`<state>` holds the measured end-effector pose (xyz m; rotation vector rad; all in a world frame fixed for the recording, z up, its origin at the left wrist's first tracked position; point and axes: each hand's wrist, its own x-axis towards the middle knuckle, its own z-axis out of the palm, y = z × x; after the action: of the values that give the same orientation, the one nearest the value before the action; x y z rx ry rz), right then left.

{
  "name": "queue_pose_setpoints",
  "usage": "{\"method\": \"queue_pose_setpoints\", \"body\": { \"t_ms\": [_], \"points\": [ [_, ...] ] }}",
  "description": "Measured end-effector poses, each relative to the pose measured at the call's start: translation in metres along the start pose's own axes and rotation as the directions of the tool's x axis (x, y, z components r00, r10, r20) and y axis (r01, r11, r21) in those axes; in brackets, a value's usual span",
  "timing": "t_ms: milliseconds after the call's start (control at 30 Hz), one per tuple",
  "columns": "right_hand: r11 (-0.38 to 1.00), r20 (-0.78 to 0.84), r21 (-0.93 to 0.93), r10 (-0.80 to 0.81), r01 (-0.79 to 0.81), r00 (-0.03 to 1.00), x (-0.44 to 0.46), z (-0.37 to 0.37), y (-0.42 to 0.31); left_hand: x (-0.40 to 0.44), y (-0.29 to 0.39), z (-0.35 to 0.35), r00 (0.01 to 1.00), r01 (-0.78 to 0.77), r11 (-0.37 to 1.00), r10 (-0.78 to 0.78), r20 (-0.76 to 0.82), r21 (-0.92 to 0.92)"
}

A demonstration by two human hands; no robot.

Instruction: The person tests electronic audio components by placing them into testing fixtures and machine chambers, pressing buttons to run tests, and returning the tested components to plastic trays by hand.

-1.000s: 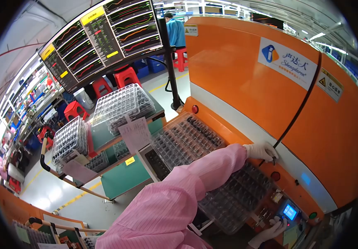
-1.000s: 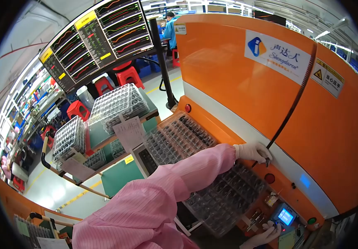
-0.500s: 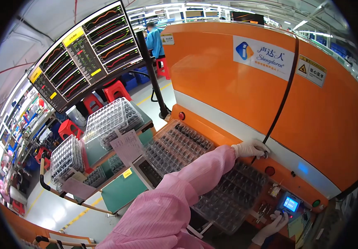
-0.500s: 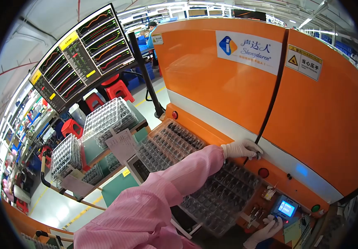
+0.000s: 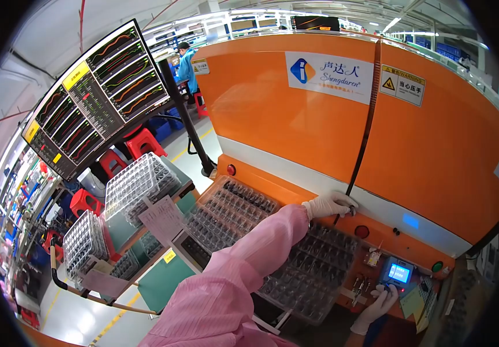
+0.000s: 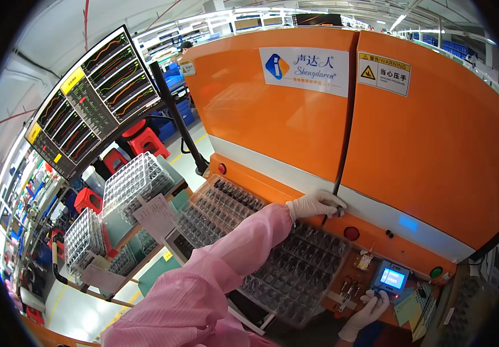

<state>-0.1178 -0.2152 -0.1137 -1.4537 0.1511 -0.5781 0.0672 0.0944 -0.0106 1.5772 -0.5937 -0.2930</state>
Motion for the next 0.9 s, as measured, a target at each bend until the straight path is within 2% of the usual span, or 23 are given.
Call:
{"method": "queue_pose_setpoints", "body": {
  "t_ms": [400, 467, 533, 667, 767, 833, 900],
  "points": [
    [1.000, 0.006, 0.012, 0.004, -0.004, 1.000, -0.001, 0.002, -0.002, -0.001, 0.002, 0.000, 0.999, 0.031, 0.999, -0.030, -0.028, 0.018],
    [1.000, -0.052, 0.001, 0.015, -0.015, 0.999, -0.002, 0.002, -0.002, 0.000, -0.002, 0.001, 0.999, 0.010, 0.999, -0.011, -0.030, -0.033],
    [0.994, -0.033, 0.105, 0.008, -0.005, 0.999, -0.002, 0.005, -0.001, 0.000, -0.003, 0.002, 0.999, 0.017, 0.995, -0.020, -0.027, -0.098],
    [0.995, -0.023, 0.101, 0.020, -0.017, 1.000, -0.003, 0.004, -0.007, 0.000, 0.008, 0.003, 0.996, 0.087, 0.996, -0.087, -0.008, -0.017],
    [0.995, -0.063, 0.084, 0.056, -0.050, 0.996, -0.002, 0.005, -0.012, 0.000, 0.007, 0.001, 0.998, 0.054, 0.998, -0.055, 0.005, 0.008],
    [0.990, -0.027, 0.138, 0.024, -0.020, 0.999, -0.003, 0.006, -0.012, -0.001, 0.007, 0.001, 0.998, 0.057, 0.998, -0.057, 0.034, 0.002],
    [0.993, -0.040, 0.118, 0.025, -0.020, 0.999, -0.003, 0.005, -0.012, -0.002, 0.007, 0.003, 0.996, 0.091, 0.996, -0.090, -0.022, 0.013]
  ]
}}
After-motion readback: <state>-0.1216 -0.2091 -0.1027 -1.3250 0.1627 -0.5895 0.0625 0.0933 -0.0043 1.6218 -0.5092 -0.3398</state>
